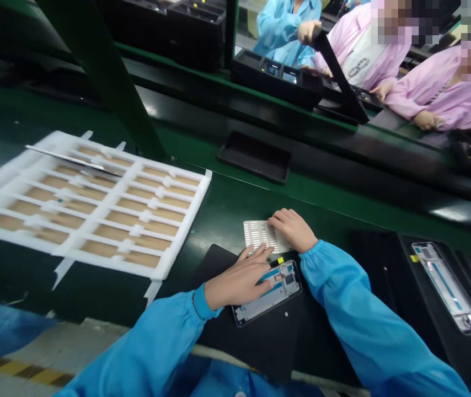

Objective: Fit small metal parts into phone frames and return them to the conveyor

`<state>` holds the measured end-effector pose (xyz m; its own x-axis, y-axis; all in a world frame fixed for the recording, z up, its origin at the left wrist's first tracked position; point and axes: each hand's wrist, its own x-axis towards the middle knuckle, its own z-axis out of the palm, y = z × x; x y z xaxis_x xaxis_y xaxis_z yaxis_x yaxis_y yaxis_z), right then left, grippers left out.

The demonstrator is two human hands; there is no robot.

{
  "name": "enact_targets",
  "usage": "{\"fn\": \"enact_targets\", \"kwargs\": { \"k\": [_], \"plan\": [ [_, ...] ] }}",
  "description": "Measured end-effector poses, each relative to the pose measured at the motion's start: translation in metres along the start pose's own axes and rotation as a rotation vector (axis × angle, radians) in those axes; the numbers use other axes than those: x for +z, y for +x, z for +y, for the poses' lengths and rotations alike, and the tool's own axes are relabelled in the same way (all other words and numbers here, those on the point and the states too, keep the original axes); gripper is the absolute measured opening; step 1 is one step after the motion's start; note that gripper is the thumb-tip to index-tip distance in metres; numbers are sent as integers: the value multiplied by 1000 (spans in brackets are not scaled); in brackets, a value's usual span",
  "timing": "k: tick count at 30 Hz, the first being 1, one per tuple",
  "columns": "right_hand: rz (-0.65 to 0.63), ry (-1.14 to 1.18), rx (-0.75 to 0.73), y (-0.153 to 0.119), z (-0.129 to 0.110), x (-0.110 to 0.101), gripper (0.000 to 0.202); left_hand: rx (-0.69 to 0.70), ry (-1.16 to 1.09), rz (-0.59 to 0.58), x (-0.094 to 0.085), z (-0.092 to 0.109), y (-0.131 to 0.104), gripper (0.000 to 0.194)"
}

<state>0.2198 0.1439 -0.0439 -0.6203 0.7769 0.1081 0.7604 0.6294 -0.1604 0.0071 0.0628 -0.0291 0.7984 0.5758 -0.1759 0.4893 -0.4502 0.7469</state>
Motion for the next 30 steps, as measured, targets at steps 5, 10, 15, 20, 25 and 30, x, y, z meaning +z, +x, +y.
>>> {"fn": "enact_targets", "kwargs": {
  "k": [5,10,15,20,25,30],
  "plan": [
    [7,74,47,2,-1,6,15,29,-1,30,2,-2,1,31],
    [157,275,219,0,3,22,16,11,17,-8,4,-4,3,27],
    [440,579,433,3,4,16,18,28,18,-10,3,-2,2,27],
    [631,880,570,-20,-19,-16,22,88,57,30,0,5,-2,24],
    [651,1065,620,-70,-65,-52,21,53,170,55,-6,10,-1,25],
    [429,1132,579,-116,-108,-76,11,-70,271,-4,-21,40,-23,21]
  ]
}}
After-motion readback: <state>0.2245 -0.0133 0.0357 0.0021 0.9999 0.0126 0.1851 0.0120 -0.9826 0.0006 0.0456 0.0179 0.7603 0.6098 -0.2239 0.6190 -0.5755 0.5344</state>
